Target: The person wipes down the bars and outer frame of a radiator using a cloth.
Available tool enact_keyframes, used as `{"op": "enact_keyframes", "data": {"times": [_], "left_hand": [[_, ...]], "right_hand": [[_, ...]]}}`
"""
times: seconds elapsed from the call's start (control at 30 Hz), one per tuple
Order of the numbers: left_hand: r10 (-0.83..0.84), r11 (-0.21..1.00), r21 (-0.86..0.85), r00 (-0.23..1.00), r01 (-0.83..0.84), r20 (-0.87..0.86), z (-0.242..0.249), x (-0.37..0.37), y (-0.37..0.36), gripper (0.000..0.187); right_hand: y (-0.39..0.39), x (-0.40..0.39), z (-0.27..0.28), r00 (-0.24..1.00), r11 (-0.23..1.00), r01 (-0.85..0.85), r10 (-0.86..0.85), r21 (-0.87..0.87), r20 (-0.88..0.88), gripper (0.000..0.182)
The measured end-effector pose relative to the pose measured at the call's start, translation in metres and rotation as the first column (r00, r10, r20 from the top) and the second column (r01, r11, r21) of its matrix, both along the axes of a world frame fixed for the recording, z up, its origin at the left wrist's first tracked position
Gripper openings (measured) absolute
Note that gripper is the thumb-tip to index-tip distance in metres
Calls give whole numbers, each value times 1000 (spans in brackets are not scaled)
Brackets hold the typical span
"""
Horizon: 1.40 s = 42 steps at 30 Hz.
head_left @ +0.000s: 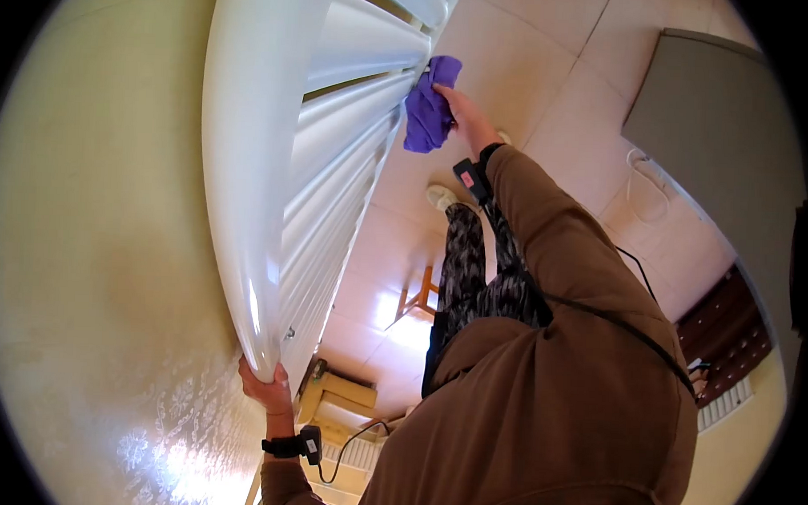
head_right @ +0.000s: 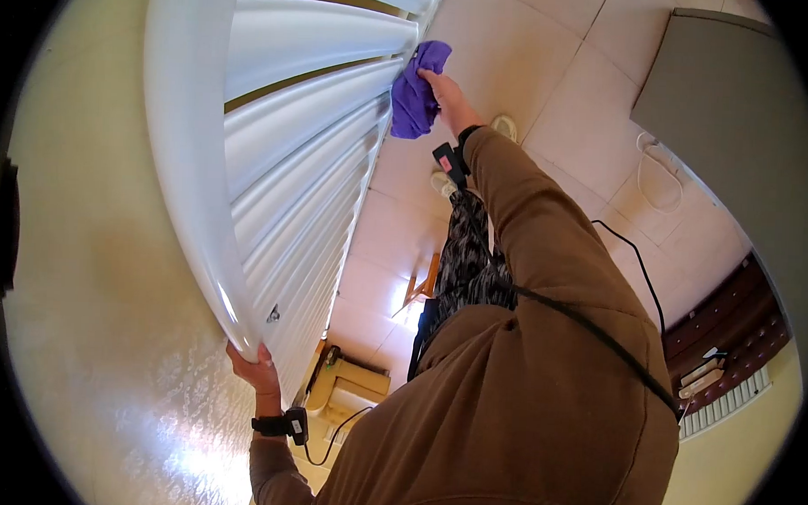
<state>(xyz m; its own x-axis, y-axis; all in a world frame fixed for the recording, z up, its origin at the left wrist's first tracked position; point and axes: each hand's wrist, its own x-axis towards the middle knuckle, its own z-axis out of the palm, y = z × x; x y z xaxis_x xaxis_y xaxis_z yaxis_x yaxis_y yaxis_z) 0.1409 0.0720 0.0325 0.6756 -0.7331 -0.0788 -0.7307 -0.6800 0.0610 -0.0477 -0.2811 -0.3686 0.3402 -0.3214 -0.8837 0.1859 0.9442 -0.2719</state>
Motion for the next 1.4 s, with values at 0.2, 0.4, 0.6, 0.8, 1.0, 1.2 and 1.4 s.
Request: {"op": "enact_keyframes", "data": {"times": [0.2, 0.4, 0.6, 0.8, 1.0, 1.2, 1.4], "left_hand": [[-16, 999, 30, 1000, 16, -13, 1, 3, 7, 71], [-6, 1000, 28, 1000, 6, -11, 1, 2, 6, 72], [10, 1000, 0, 1000, -10, -23, 2, -2, -1, 71], [25, 1000, -12, 999, -26, -37, 1, -1, 0, 70], [27, 1000, -16, 999, -27, -47, 3, -5, -7, 69], [71, 997, -1, 996, -71, -55, 1, -1, 0, 68], [51, 999, 12, 998, -51, -33, 2, -4, -4, 70]], "right_hand": [[14, -4, -24, 900, 796, -373, 186, -477, -394, 67], [6, -15, -39, 558, 299, -822, 595, -484, -579, 61], [-9, -17, -23, 714, 324, -696, 407, -640, -570, 57], [-31, 8, 6, 359, 53, -906, 622, -420, -696, 58], [-39, 15, 4, 57, -274, -937, 491, -217, -869, 56], [-38, 12, -23, -97, -417, -904, 420, -97, -902, 40], [-17, -8, -2, 745, 551, -652, 342, -521, -572, 40]]}}
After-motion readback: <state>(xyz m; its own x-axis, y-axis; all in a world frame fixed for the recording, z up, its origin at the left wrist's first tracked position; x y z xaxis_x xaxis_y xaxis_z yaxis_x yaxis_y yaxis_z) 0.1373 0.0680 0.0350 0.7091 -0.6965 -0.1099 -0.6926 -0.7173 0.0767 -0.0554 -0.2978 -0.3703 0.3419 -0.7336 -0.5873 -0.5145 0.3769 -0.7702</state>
